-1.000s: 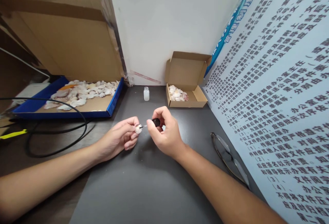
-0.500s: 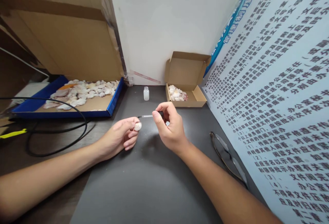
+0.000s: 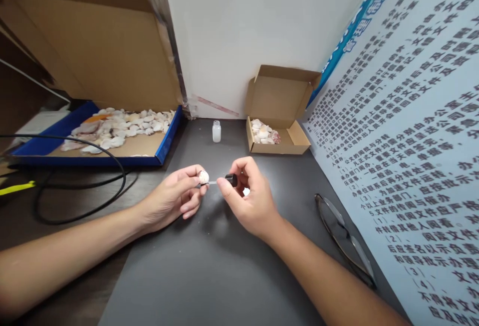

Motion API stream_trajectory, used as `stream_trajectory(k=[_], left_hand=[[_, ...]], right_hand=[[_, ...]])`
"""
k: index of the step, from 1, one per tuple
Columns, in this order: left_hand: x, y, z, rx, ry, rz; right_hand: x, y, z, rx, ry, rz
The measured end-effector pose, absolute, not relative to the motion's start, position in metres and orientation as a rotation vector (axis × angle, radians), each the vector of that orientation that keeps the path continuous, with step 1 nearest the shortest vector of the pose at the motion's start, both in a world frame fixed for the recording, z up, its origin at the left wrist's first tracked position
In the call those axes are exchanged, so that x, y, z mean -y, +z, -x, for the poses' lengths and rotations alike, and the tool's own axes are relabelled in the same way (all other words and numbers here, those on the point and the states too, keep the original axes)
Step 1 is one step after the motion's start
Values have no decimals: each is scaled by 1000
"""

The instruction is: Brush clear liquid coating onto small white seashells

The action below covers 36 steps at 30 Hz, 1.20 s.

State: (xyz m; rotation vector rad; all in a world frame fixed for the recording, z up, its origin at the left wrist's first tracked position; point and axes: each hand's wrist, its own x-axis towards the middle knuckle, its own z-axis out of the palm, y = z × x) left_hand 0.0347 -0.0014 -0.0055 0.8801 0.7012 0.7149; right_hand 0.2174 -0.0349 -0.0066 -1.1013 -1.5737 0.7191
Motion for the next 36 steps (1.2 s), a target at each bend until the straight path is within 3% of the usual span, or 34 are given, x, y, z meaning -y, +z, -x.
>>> stream_trajectory(k=[36], left_hand=[[1,-12,-34,-633,724,-826]], right_hand=[[39,-3,-217,1702,634,1139]])
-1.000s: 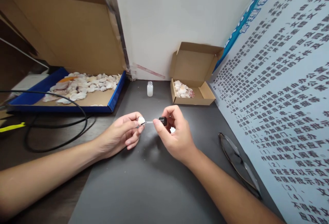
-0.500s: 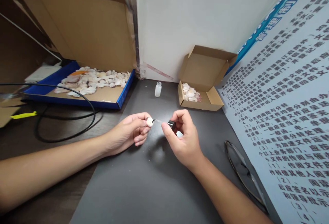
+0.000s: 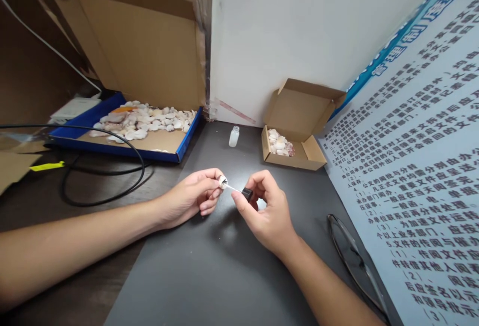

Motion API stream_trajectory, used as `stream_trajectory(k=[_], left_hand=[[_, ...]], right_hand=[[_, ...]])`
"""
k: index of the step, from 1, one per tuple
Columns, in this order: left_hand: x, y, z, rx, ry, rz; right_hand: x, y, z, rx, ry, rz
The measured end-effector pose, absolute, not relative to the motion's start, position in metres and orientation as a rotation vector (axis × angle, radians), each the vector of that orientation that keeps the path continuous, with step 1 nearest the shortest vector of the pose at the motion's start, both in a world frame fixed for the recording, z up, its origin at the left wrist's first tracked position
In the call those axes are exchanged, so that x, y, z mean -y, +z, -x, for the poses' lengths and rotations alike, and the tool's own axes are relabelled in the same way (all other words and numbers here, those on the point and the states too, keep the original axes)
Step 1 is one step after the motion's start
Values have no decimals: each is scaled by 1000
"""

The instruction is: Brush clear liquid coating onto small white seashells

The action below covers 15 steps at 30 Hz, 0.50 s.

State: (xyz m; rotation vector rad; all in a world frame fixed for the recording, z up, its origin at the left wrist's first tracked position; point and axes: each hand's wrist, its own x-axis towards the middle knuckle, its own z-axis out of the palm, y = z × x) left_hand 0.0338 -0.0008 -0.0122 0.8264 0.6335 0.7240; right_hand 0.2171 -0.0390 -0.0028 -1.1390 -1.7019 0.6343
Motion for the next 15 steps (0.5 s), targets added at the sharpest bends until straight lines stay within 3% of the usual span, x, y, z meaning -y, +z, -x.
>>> stream_trajectory(k=[15], left_hand=[[1,-11,-33,-633,726,-813]], right_hand=[[39,-3,-218,1732,602,1182]])
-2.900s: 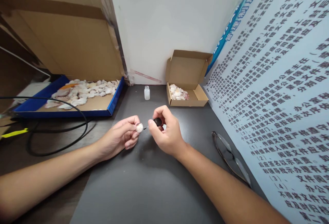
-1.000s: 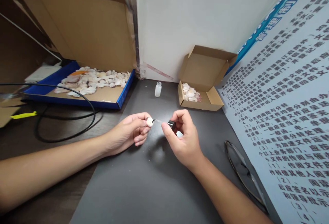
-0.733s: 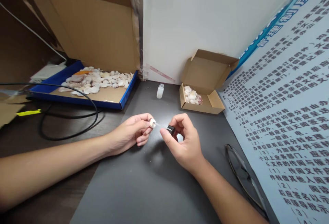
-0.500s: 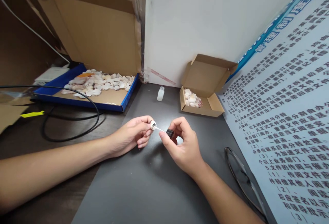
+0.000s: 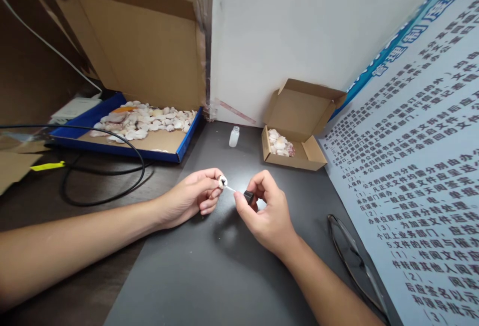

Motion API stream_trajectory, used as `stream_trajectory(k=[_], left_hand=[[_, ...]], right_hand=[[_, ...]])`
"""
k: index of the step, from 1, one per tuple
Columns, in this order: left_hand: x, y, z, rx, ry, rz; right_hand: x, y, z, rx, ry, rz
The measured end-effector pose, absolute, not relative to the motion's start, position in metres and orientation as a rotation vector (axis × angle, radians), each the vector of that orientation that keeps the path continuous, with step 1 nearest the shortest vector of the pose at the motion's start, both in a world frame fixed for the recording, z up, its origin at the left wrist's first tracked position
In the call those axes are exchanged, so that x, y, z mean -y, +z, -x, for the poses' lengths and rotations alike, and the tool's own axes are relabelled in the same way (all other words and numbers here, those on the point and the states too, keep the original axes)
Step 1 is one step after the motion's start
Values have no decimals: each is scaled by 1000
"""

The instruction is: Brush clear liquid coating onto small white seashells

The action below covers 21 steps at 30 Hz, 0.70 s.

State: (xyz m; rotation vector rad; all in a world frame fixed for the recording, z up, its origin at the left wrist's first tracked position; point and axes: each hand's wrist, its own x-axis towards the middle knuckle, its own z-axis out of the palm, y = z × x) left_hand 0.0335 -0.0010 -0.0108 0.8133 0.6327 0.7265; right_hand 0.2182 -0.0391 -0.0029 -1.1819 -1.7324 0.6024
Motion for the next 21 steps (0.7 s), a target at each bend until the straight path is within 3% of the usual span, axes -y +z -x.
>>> stream_trajectory(k=[21], left_hand=[[1,-10,-33,-634,718,-807]], right_hand=[[36,-3,-222,1625,532,1228]])
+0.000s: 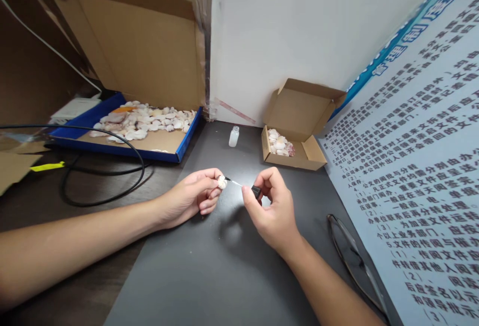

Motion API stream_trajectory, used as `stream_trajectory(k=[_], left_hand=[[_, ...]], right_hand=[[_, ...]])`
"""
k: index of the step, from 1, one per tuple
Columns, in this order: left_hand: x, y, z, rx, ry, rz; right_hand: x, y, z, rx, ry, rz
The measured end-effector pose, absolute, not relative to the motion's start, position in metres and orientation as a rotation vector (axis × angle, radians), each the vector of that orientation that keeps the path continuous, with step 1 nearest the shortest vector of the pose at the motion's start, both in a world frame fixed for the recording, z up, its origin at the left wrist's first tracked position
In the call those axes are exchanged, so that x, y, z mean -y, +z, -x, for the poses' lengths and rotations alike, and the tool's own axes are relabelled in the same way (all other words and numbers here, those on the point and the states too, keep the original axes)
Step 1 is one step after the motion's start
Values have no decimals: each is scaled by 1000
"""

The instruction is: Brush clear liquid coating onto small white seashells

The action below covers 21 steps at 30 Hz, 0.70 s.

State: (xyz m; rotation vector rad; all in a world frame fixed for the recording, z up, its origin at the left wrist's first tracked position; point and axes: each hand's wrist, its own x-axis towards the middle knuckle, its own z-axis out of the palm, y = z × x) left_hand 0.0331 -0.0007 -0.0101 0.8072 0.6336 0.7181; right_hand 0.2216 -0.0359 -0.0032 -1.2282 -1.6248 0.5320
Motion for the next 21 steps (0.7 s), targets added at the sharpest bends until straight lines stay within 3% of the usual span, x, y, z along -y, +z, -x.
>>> stream_trajectory(k=[21], left_hand=[[1,-9,-33,-648,718,-791]], right_hand=[[35,-3,-224,1717,513,1243]])
